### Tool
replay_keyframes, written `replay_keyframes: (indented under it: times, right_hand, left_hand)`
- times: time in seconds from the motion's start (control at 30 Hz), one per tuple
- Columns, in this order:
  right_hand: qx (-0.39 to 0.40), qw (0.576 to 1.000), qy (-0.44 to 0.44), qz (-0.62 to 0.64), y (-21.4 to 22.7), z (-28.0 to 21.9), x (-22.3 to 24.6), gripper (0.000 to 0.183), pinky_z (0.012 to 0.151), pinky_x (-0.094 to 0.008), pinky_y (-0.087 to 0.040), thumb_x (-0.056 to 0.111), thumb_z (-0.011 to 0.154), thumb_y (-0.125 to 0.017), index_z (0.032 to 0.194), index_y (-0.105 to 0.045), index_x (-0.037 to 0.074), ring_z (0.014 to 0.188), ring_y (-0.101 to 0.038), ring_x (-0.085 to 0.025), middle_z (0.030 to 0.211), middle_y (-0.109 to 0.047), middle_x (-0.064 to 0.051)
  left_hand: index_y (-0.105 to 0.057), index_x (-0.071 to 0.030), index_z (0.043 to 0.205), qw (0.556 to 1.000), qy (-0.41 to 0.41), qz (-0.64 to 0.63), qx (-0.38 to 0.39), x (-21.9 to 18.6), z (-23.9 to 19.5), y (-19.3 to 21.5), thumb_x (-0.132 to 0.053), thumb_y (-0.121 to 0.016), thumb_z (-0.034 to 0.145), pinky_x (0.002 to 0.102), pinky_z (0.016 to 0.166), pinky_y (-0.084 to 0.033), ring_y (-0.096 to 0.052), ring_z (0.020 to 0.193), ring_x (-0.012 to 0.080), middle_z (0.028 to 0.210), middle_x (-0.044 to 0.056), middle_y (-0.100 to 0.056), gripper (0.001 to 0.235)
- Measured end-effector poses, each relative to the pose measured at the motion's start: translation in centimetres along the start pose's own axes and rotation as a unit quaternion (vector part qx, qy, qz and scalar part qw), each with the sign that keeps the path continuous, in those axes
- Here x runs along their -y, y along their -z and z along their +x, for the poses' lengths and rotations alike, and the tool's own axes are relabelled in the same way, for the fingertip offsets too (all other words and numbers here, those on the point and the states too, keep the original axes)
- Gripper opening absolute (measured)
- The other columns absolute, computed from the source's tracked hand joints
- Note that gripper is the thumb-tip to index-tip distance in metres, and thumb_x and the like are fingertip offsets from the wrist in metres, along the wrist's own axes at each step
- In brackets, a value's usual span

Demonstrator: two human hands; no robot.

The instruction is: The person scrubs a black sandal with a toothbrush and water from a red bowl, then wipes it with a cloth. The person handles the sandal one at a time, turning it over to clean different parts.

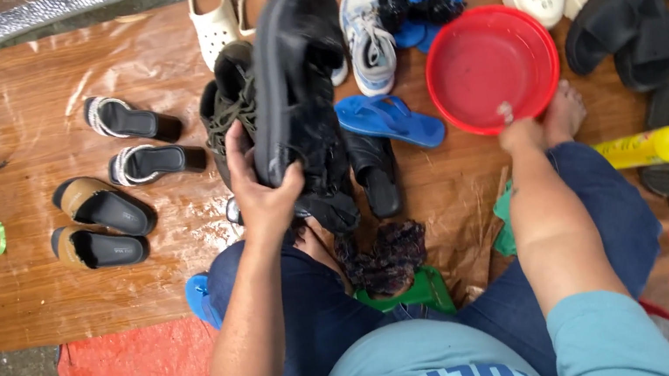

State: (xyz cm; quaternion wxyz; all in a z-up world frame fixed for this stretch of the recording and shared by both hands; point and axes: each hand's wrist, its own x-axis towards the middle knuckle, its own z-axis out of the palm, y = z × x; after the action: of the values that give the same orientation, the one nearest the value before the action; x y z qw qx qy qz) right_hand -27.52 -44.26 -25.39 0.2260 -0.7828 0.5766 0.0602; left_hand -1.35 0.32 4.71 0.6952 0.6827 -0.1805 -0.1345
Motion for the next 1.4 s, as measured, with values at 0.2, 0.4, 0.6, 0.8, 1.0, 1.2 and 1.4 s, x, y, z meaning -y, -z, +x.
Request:
replay_keyframes:
  times: [0.2, 0.4, 0.6, 0.8, 1.0, 1.2, 1.4]
  right_hand:
    - [0.073, 0.952, -0.071, 0.289, -0.3, -3.5, 5.9, 0.032, 0.04, -0.035, -0.048, 0.026, 0.103, -0.045, 0.117, -0.071, 0.013, 0.052, -0.056, -0.023, 0.071, -0.067, -0.01]
    - [0.043, 0.891, 0.13, 0.432, 11.4, -18.8, 19.7, 0.031, 0.049, -0.026, -0.051, 0.018, 0.108, -0.048, 0.136, -0.056, 0.006, 0.06, -0.062, -0.019, 0.088, -0.072, -0.012]
    - [-0.03, 0.853, 0.472, 0.222, 12.8, -31.3, 20.4, 0.032, 0.081, -0.044, -0.06, 0.019, 0.099, -0.062, 0.131, -0.068, 0.017, 0.095, -0.072, -0.034, 0.102, -0.072, -0.013]
    - [-0.113, 0.854, 0.481, 0.164, 12.1, -32.7, 19.5, 0.031, 0.063, -0.038, -0.059, 0.023, 0.1, -0.061, 0.127, -0.074, 0.023, 0.074, -0.072, -0.03, 0.084, -0.07, -0.008]
    - [-0.124, 0.878, 0.454, 0.091, 15.5, -31.1, 21.1, 0.03, 0.059, -0.049, -0.057, 0.024, 0.102, -0.057, 0.126, -0.073, 0.017, 0.069, -0.071, -0.039, 0.071, -0.067, -0.015]
    - [-0.155, 0.854, 0.472, 0.154, 14.7, -29.1, 20.1, 0.031, 0.059, -0.04, -0.058, 0.023, 0.101, -0.06, 0.128, -0.075, 0.018, 0.071, -0.071, -0.033, 0.077, -0.07, -0.013]
    - [-0.152, 0.863, 0.464, 0.128, 13.3, -33.0, 19.8, 0.031, 0.061, -0.038, -0.059, 0.026, 0.099, -0.062, 0.127, -0.074, 0.024, 0.072, -0.073, -0.028, 0.081, -0.073, -0.008]
  left_hand:
    - [-0.04, -0.019, 0.149, 0.988, -0.02, 0.153, -0.026, -1.1, 0.3, -1.4, -0.008, -0.086, 0.071, 0.048, 0.08, -0.06, -0.071, 0.101, 0.0416, 0.119, 0.023, -0.069, 0.092]
    - [-0.035, -0.017, 0.149, 0.954, -0.113, 0.277, -0.018, -1.4, 1.0, -1.1, -0.014, -0.088, 0.073, 0.054, 0.083, -0.06, -0.072, 0.107, 0.0432, 0.127, 0.018, -0.07, 0.093]
    - [-0.043, -0.009, 0.142, 0.917, -0.245, 0.314, 0.026, -0.7, 0.4, -0.9, -0.015, -0.088, 0.064, 0.05, 0.09, -0.057, -0.071, 0.108, 0.0384, 0.128, 0.012, -0.071, 0.09]
    - [-0.042, -0.005, 0.143, 0.926, -0.25, 0.279, 0.054, -1.9, -1.1, -1.0, -0.017, -0.087, 0.067, 0.048, 0.089, -0.058, -0.073, 0.103, 0.0381, 0.125, 0.012, -0.073, 0.089]
    - [-0.046, -0.005, 0.141, 0.925, -0.254, 0.279, 0.035, -2.1, -1.0, -1.2, -0.013, -0.086, 0.065, 0.048, 0.085, -0.059, -0.074, 0.098, 0.0385, 0.121, 0.013, -0.075, 0.086]
    - [-0.054, -0.006, 0.134, 0.912, -0.29, 0.288, 0.035, -2.4, -0.9, -1.4, -0.012, -0.086, 0.063, 0.042, 0.083, -0.06, -0.075, 0.095, 0.0347, 0.117, 0.01, -0.077, 0.078]
    - [-0.061, -0.003, 0.128, 0.904, -0.328, 0.27, 0.045, -2.2, -1.0, -1.8, -0.01, -0.086, 0.061, 0.041, 0.082, -0.06, -0.074, 0.093, 0.0348, 0.112, 0.013, -0.077, 0.072]
